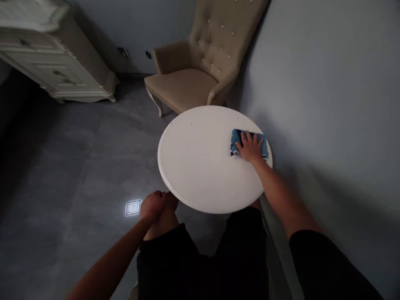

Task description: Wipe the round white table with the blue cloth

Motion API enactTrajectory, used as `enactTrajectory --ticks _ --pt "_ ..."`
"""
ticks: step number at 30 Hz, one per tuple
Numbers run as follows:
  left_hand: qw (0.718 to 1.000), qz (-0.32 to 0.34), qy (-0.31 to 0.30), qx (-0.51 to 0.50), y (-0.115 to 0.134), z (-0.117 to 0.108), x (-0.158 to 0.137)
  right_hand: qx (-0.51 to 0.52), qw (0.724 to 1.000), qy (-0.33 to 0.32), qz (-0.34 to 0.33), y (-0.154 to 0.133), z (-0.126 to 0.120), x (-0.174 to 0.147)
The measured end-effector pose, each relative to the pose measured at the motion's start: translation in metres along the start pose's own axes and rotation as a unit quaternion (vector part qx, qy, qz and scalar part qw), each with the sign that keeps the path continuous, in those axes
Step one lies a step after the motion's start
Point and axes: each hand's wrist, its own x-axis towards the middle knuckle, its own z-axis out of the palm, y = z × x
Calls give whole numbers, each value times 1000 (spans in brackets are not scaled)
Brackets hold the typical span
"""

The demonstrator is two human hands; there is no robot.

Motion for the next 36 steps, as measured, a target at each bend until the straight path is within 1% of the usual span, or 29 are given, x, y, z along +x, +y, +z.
enactTrajectory --ticks 2,4,7,10,13,16,19,21,24,27,30,32,33,35,36 --pt "1000 -11 -3 3 -1 -1 2 9 1000 1 10 7 -2 46" --pt "1000 -18 2 2 -2 -1 4 23 1000 6 20 14 -4 86" --pt "1000 -22 5 -3 -3 0 6 44 998 9 42 22 -7 129" --pt "1000 -23 6 -7 -3 1 6 55 996 6 65 24 -10 148" --pt "1000 -20 8 -15 -4 4 6 32 997 15 67 21 -11 138" --pt "1000 -14 14 -23 -5 6 7 5 999 13 51 14 -9 102" --pt "999 -4 16 -28 -5 7 7 -2 1000 8 30 6 -3 43" --pt "999 5 18 -32 -5 6 5 -6 1000 12 13 -1 2 -6" --pt "999 10 24 -46 -3 4 0 -2 1000 23 -18 -18 8 -88" --pt "998 11 29 -57 -3 2 -8 12 999 24 -38 -42 14 -168" --pt "998 18 34 -54 -4 2 -13 11 999 16 -49 -68 24 -235" --pt "998 22 35 -50 -6 3 -14 6 998 21 -55 -81 33 -265" --pt "998 22 35 -49 -7 4 -14 5 998 27 -56 -86 37 -275" --pt "998 23 35 -49 -8 5 -12 6 998 42 -55 -90 42 -283" --pt "998 23 34 -50 -9 6 -11 9 997 48 -56 -90 42 -282"
